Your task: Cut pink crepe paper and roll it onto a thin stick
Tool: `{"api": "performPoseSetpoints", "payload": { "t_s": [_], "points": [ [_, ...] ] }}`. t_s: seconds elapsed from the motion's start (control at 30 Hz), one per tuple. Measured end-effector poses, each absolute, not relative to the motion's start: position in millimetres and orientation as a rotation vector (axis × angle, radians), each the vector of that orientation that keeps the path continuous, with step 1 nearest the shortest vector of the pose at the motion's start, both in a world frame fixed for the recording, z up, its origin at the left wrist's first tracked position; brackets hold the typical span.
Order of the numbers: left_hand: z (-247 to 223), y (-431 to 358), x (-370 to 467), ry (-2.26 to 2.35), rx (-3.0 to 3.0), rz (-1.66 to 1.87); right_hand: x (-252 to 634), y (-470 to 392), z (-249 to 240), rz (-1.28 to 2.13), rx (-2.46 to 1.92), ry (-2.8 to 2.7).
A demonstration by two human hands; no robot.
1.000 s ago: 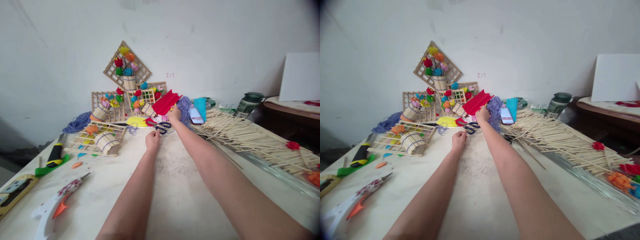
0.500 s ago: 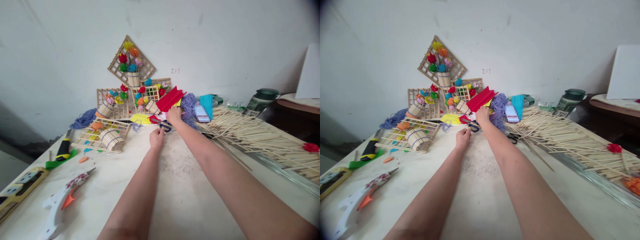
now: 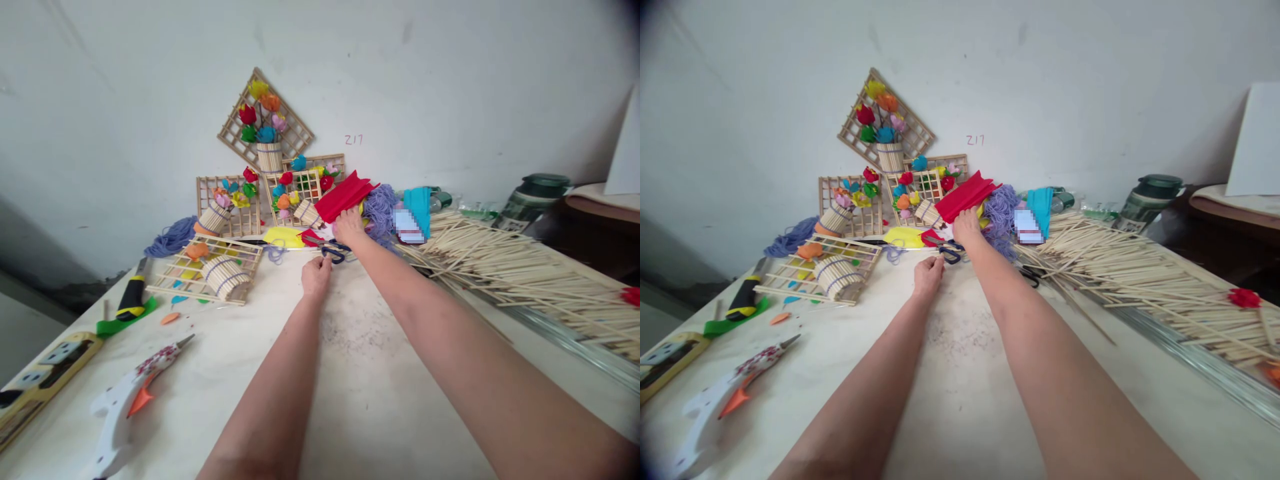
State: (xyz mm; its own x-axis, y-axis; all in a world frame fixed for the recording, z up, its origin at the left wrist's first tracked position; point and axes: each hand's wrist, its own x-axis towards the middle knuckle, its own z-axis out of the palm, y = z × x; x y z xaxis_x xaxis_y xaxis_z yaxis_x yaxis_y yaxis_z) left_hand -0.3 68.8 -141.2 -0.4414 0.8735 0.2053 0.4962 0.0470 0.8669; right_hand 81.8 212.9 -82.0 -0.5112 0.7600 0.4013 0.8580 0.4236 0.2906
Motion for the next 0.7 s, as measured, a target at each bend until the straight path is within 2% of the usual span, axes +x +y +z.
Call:
{"api": "performPoseSetpoints", "payload": {
  "t_s": [0.17,0.4,0.7],
  "points": [
    [-142.0,68.3,-0.9,1.949,1.381,1.372,77.5,221.0,-79.5,-0.669,-1.514,-2.498],
    [-141.7,69.4,-1.2,1.947,1.395,1.363,77.8,213.3,-72.3,-0.794,-1.376,-2.677],
    [-141.4,69.0,-0.5,1.947,1.381,1.376,71.7,220.1,-71.0,-0.629,-1.556,-2.631]
  ]
}}
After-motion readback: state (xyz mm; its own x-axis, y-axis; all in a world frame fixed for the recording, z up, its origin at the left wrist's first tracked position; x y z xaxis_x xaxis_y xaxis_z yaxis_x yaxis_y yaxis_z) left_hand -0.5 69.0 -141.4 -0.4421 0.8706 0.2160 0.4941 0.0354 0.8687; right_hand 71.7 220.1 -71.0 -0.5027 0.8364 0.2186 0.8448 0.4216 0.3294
